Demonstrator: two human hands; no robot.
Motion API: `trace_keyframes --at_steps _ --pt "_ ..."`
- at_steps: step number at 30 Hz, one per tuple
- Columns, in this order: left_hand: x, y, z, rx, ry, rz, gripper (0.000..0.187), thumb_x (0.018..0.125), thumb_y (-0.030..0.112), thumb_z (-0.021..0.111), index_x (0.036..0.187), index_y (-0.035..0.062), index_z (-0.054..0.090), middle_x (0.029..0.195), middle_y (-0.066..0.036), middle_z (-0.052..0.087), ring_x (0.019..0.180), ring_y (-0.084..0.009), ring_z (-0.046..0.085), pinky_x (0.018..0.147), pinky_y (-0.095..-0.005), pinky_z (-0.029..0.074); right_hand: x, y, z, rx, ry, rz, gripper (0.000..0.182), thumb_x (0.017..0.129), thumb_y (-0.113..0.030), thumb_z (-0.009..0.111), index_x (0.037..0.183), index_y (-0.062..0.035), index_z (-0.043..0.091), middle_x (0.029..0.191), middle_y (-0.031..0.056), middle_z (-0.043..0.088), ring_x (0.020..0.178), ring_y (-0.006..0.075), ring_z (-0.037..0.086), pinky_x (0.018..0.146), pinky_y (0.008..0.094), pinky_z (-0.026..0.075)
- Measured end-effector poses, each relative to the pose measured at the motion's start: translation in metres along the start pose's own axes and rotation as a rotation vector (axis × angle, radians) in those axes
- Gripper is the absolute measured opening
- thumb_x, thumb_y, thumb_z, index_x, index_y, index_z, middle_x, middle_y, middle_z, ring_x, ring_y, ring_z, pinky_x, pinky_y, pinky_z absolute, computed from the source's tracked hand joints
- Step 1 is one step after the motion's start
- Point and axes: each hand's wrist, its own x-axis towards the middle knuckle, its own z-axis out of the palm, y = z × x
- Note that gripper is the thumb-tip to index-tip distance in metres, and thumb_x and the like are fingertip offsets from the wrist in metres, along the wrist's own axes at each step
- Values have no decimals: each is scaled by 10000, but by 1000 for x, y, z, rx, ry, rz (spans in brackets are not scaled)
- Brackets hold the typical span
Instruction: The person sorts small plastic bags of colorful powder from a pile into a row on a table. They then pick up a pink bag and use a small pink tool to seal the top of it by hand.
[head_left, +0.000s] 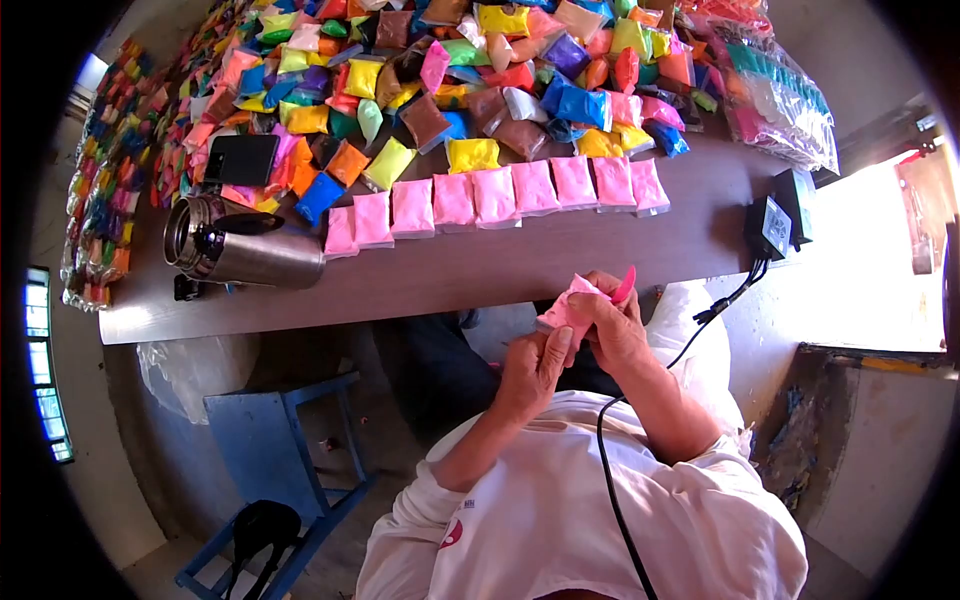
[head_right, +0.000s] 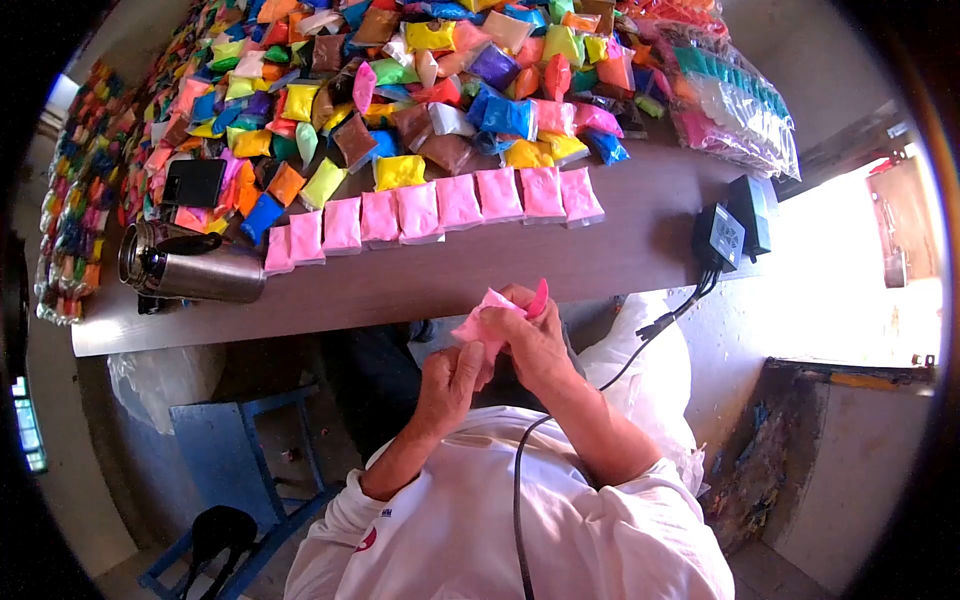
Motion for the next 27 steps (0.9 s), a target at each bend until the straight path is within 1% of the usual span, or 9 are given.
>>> trace_keyframes --at_steps 4,7,9,16,18,19,21,25,27 --pt "1 3 -6 -7 58 -42 437 982 355 468 703 29 551 592 -27 512 543 -104 463 487 -284 355 -1 -7 6 5 73 57 206 839 -195 627 909 -7 581 772 73 640 583 134 615 475 233 477" --pt "2 1 -6 -51 68 -79 430 983 354 467 710 32 553 596 -21 505 536 -95 450 481 -279 345 0 -3 -2 118 -35 94 198 840 -178 634 913 -3 576 756 67 634 584 136 618 478 228 481" --pt "2 -7 -3 22 37 3 432 987 355 457 714 35 552 599 -14 498 530 -87 439 473 -268 332 0 -1 2 52 -4 140 210 835 -175 644 950 -15 573 766 47 627 607 111 605 473 193 438" --pt "3 -2 -6 -38 56 -45 452 988 383 443 711 42 551 602 -3 495 529 -80 426 478 -244 330 1 0 2 41 -17 85 267 805 -91 586 1048 14 554 840 77 630 589 117 594 441 175 358" --pt "7 5 -6 -214 47 -112 454 988 393 436 701 55 537 615 1 495 535 -74 419 485 -231 329 3 -12 0 237 -245 141 349 808 -54 555 1143 38 528 854 107 631 565 144 601 438 174 360" --pt "8 3 -7 -214 43 -112 454 988 393 436 701 55 537 615 1 495 535 -74 419 485 -231 329 6 -14 -2 237 -242 138 349 808 -54 555 1143 38 528 854 107 631 565 144 601 438 174 360" --pt "8 -4 -9 -421 -47 -143 452 988 398 432 686 72 513 629 2 490 541 -72 426 492 -221 328 8 -16 -4 356 -420 133 405 815 -70 592 1182 71 493 862 133 641 625 208 648 531 230 524" --pt "11 -3 -12 -580 -138 -166 451 983 406 435 678 79 493 626 -4 477 538 -80 434 493 -220 328 4 -11 1 244 -299 90 416 833 -74 616 1204 59 480 863 123 639 664 200 652 554 228 526" --pt "11 -4 -12 -550 -174 -190 458 986 415 417 684 79 488 619 -5 461 539 -90 439 498 -222 331 4 -18 6 178 -287 63 407 802 -100 699 1136 50 522 864 114 640 708 193 657 592 249 536"
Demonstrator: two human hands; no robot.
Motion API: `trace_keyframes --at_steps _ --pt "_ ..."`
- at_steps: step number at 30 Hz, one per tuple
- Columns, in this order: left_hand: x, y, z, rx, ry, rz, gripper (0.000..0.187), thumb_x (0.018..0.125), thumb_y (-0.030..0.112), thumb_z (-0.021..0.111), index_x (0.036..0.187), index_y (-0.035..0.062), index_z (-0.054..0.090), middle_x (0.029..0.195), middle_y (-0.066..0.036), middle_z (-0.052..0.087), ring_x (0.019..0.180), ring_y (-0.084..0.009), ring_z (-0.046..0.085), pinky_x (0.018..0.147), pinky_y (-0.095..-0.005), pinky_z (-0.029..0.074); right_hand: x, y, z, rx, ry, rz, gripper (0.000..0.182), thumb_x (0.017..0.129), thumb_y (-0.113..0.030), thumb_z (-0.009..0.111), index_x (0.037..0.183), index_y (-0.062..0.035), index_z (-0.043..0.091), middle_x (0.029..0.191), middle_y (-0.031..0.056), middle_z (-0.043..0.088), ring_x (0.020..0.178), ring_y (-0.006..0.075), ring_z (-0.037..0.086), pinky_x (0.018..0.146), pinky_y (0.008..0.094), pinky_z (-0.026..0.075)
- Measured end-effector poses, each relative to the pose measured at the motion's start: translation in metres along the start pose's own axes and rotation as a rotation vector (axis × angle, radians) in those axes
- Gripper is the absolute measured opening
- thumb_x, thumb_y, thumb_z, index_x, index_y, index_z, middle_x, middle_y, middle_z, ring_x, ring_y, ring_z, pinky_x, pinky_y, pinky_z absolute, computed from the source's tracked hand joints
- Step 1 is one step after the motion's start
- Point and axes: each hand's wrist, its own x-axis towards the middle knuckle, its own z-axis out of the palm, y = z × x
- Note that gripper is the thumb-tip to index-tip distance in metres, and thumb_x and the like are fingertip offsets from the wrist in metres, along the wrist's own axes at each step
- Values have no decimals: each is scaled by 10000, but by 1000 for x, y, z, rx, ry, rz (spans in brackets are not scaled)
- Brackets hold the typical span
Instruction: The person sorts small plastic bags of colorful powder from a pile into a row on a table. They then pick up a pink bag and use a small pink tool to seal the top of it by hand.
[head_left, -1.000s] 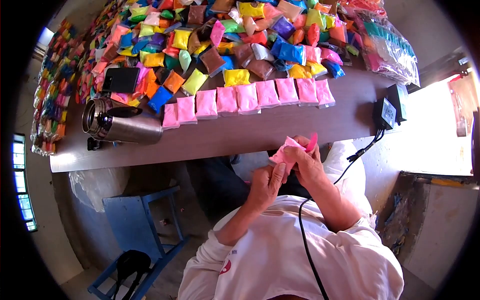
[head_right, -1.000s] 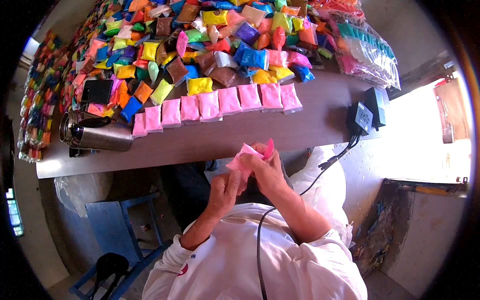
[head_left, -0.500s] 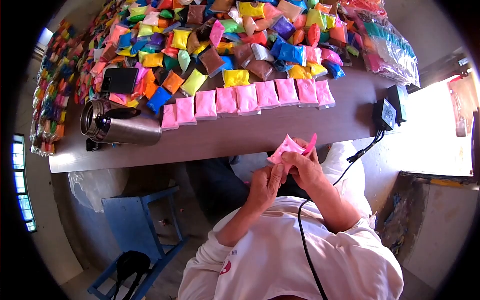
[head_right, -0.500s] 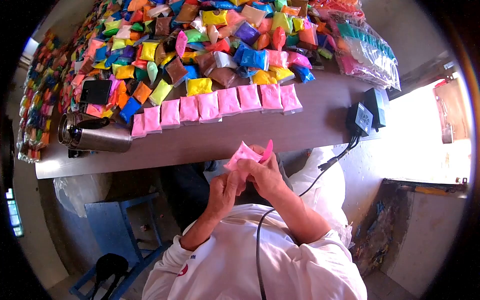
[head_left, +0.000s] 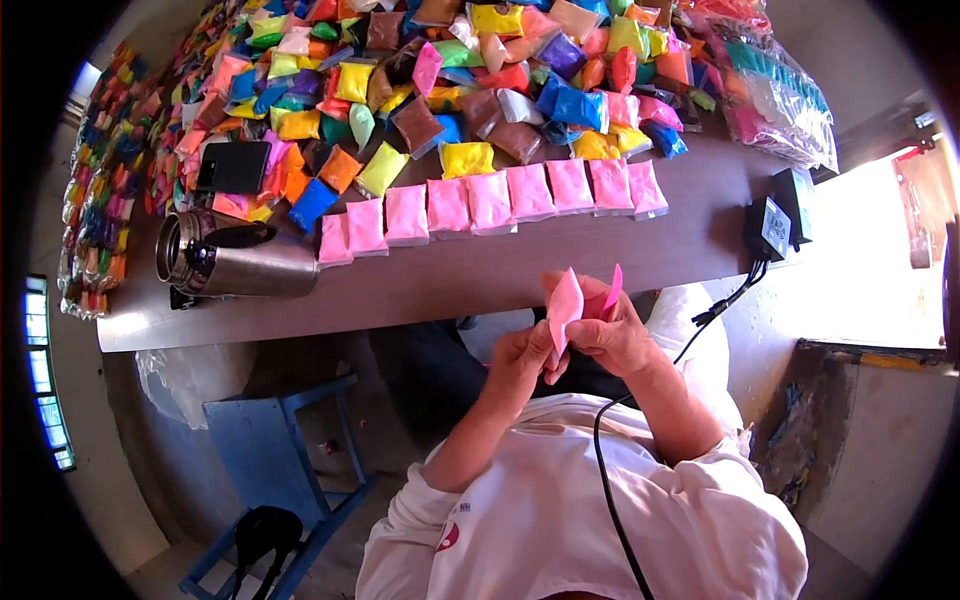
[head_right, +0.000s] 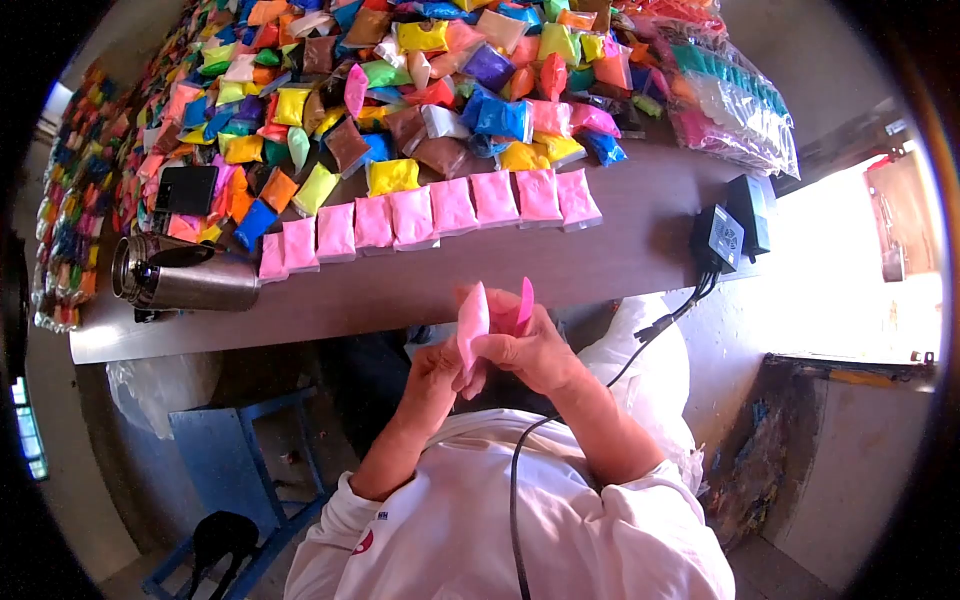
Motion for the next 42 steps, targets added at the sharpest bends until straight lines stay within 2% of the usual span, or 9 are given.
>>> trace_keyframes --at_steps 4,6,10,13,15,21,30,36,42 --pt "2 -1 -4 26 54 -15 473 978 442 418 688 76 489 628 -9 464 546 -97 450 511 -227 340 2 2 -14 -258 -4 -119 296 821 -71 692 1059 45 558 852 127 652 673 225 675 593 297 570" --pt "-1 -3 -9 46 83 -25 489 965 476 429 708 70 520 663 -13 503 584 -92 477 540 -226 357 1 5 -17 -529 123 -242 215 816 -86 706 942 44 590 828 109 655 681 206 673 590 301 572" --pt "-1 -3 -6 49 38 73 469 958 464 464 774 47 572 696 -6 524 625 -77 478 571 -225 366 -4 -1 -6 -397 123 -139 215 822 -118 713 913 38 596 825 89 653 689 184 664 601 299 570" --pt "-2 7 6 287 15 107 433 964 422 483 842 24 602 711 6 522 649 -67 460 585 -222 365 -6 -4 -9 -404 127 -64 213 824 -122 712 927 24 595 812 79 646 685 168 656 616 293 569" --pt "-4 13 10 363 29 136 415 964 402 496 865 13 602 706 16 502 647 -66 443 583 -225 362 -4 -6 -13 -629 77 -111 221 836 -141 705 946 13 592 801 73 644 676 165 655 609 289 568" --pt "-2 1 6 330 -9 99 424 967 415 482 855 21 590 698 14 500 643 -64 452 565 -226 365 -7 -1 -10 -418 129 -96 263 873 -224 663 969 7 585 785 76 639 662 161 652 584 267 562" --pt "-6 -6 6 428 22 86 421 967 413 479 824 29 577 688 3 522 622 -68 462 552 -228 375 -3 9 -19 -603 155 -305 254 902 -247 604 921 6 607 755 52 637 620 119 627 539 235 520" --pt "-5 1 6 304 176 77 401 972 393 479 818 36 576 655 6 514 588 -71 456 533 -226 367 -13 1 -18 -386 191 12 294 855 -292 670 903 -5 623 731 20 609 643 77 567 568 205 459" --pt "-4 -6 10 303 97 130 402 981 384 460 822 34 576 652 7 509 588 -69 457 533 -227 370 -10 7 -7 -366 197 -102 226 877 -233 656 878 -14 603 727 16 611 631 72 562 572 213 470"
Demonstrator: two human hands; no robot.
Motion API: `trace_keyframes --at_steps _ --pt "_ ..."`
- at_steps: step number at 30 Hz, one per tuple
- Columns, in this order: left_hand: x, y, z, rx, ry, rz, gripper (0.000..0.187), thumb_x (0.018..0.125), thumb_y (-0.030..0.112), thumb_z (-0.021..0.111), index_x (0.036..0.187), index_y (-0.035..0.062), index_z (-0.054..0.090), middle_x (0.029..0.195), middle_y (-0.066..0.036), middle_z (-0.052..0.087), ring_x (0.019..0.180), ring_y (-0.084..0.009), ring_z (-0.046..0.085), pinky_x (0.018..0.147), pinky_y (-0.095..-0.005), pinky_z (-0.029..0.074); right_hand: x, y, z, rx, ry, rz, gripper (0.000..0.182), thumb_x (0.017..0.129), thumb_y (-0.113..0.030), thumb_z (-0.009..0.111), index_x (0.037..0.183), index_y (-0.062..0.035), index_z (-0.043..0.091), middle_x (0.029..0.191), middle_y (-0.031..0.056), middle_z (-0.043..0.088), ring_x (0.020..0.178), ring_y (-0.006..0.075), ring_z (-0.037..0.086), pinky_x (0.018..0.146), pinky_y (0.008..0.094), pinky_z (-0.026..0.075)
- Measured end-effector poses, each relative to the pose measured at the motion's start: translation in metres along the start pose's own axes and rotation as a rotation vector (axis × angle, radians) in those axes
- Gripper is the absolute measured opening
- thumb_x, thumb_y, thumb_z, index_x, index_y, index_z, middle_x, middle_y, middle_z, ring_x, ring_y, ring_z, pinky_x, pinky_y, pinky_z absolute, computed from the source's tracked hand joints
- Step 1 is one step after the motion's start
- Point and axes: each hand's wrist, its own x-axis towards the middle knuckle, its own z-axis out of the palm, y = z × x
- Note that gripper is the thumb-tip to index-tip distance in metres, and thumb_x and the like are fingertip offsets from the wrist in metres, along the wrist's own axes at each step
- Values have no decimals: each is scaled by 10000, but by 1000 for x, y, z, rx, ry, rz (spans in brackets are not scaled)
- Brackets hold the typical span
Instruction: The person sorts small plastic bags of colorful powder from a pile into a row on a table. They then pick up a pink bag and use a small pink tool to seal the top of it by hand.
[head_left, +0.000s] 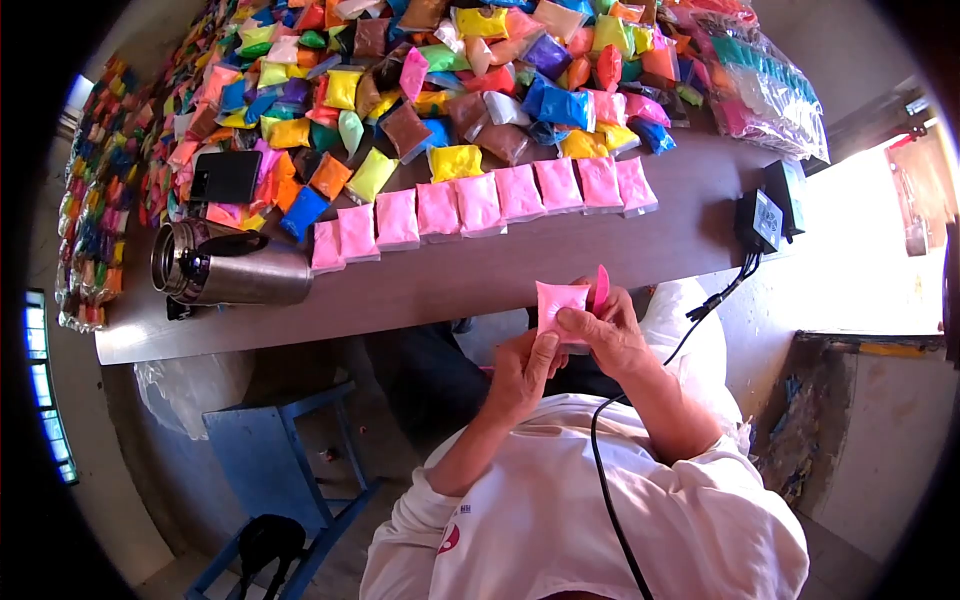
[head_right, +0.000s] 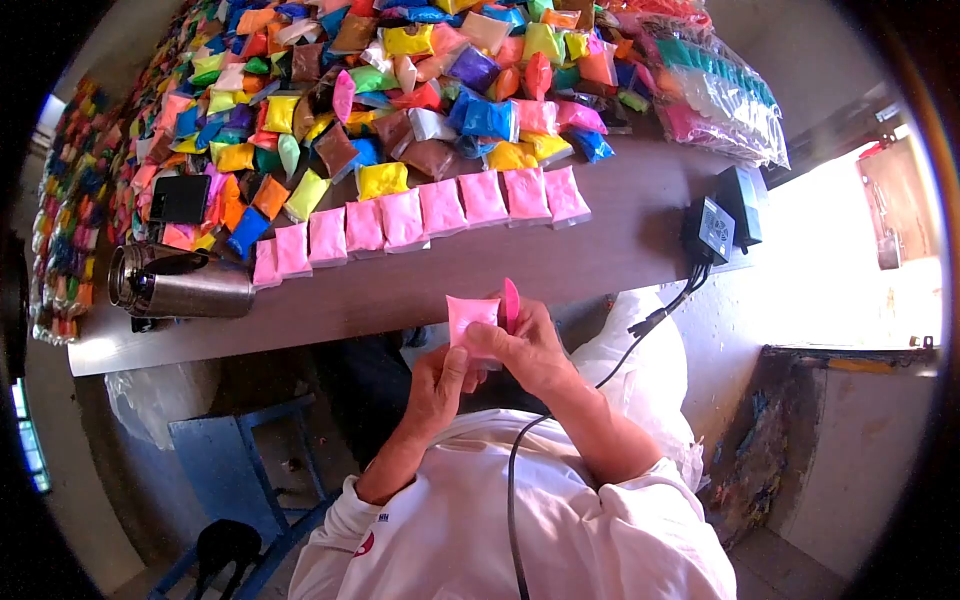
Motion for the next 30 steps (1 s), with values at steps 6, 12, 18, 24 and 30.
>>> trace_keyframes --at_steps 6,12,18,24,30 --pt "-3 12 -1 90 44 -37 409 982 385 458 810 34 576 652 6 510 587 -67 442 536 -230 362 3 2 -10 -51 -60 -27 287 882 -256 656 972 5 580 742 41 632 617 112 610 549 247 511" --pt "1 6 -4 90 15 -67 424 979 389 463 788 26 570 653 3 513 589 -66 437 537 -229 359 3 -3 3 -60 66 -38 318 886 -284 649 961 16 577 731 59 636 577 142 632 503 252 522" --pt "-2 -1 -1 67 -57 -17 414 977 381 471 791 24 569 652 -1 513 589 -69 442 535 -229 360 1 3 -4 13 -1 -21 279 912 -253 612 965 19 580 731 69 633 584 146 633 511 257 531" --pt "0 11 -2 97 4 -70 410 972 385 481 801 23 571 656 -2 511 591 -74 445 531 -233 359 3 -1 0 84 71 -16 229 929 -221 586 939 7 598 747 65 633 612 132 625 512 251 526" --pt "-3 9 1 147 -35 -56 417 970 393 483 807 20 576 648 2 508 586 -77 442 535 -233 360 1 4 -5 28 86 -22 246 934 -255 583 903 -12 612 748 36 624 621 87 587 531 226 486"
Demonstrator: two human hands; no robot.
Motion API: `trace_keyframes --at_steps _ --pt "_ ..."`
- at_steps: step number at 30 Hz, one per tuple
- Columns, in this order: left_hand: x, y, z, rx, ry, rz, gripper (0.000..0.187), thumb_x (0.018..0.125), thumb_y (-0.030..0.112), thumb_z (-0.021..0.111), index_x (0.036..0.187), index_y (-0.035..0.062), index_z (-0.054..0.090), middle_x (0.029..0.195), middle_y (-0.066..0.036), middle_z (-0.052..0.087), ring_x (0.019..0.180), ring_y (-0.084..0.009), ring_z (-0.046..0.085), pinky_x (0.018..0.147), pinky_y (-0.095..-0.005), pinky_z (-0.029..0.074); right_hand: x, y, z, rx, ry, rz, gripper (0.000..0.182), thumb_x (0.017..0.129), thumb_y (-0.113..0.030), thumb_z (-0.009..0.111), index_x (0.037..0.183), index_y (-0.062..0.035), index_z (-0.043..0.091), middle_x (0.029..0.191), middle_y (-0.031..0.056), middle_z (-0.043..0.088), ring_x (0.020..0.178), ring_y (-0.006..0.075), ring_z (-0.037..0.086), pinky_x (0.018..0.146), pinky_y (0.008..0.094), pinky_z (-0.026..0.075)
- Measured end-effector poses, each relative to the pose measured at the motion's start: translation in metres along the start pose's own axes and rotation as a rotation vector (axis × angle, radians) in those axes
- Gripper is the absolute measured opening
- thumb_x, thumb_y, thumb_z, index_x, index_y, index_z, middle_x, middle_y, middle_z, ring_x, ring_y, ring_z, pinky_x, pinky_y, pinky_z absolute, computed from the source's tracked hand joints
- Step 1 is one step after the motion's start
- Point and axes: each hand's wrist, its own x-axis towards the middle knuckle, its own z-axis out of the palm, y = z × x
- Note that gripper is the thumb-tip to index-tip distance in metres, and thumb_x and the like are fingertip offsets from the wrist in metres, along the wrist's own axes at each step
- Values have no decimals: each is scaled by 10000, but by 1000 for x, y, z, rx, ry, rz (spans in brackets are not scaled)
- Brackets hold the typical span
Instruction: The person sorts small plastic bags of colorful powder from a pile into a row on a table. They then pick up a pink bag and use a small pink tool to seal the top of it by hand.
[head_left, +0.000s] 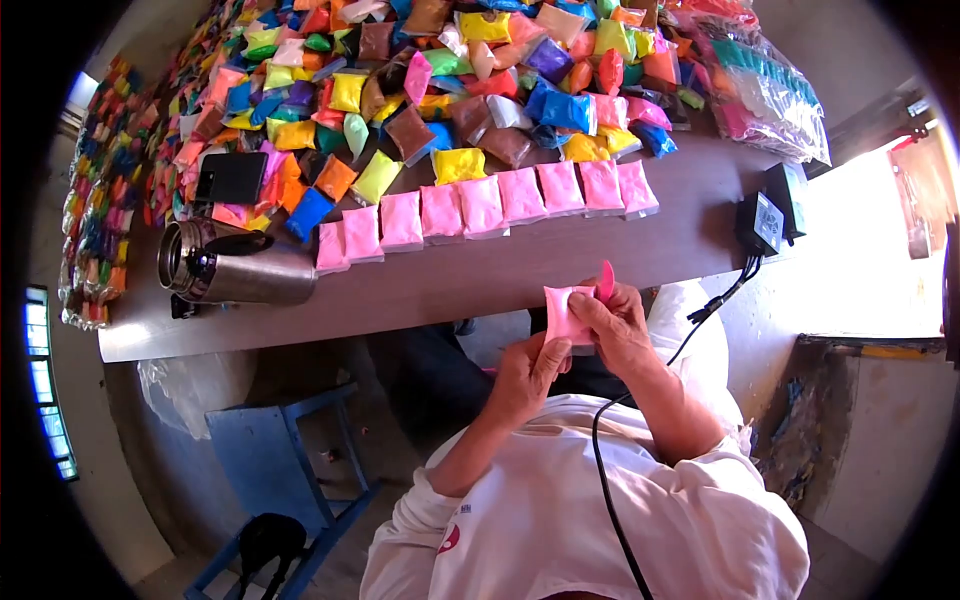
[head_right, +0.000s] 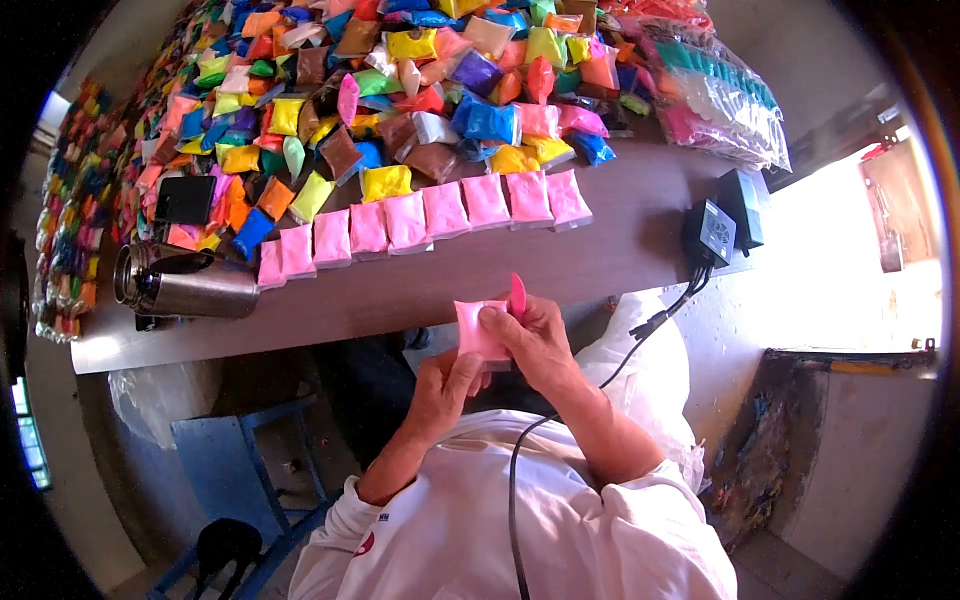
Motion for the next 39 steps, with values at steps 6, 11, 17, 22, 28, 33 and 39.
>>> trace_keyframes --at_steps 6,11,17,22,28,33,39 --pt "4 0 -10 -94 122 -28 422 967 397 487 805 21 590 645 2 512 589 -63 448 525 -226 359 -1 1 -8 -84 -103 90 237 903 -286 629 900 -49 610 734 7 610 574 46 489 486 207 345" --pt "3 -5 -10 -89 87 0 428 971 400 476 802 24 593 645 -2 512 591 -63 454 524 -218 356 -1 -11 16 53 -125 94 248 884 -295 657 908 -55 604 737 4 611 512 32 448 427 191 249" --pt "0 -13 -9 -144 59 50 423 971 392 480 779 30 584 632 -4 515 580 -67 457 517 -223 357 -1 0 8 3 -226 -41 262 933 -255 580 940 6 603 780 93 659 610 160 656 559 252 543" --pt "2 -7 -11 -121 93 1 420 975 377 479 755 30 566 619 -5 508 572 -73 456 511 -232 357 -2 -10 19 -60 -67 21 309 923 -297 592 953 10 592 768 100 654 597 162 660 520 240 541" --pt "0 -13 -6 -133 -25 78 405 974 368 487 764 30 560 640 -3 503 574 -76 449 515 -236 358 -1 -3 11 -28 -99 56 237 897 -240 638 864 -6 620 709 39 633 620 104 614 546 222 523" --pt "-2 -4 -8 -104 53 5 413 978 366 477 742 33 544 629 -4 486 574 -83 451 517 -240 357 1 13 -10 16 -119 116 305 907 -295 616 941 7 586 704 70 630 593 144 644 500 254 536" --pt "1 -8 -8 -123 -17 6 425 973 380 484 716 47 542 619 -2 486 577 -79 447 521 -237 347 3 2 -1 122 -32 182 295 920 -274 595 963 18 580 716 72 629 623 143 644 512 270 539"
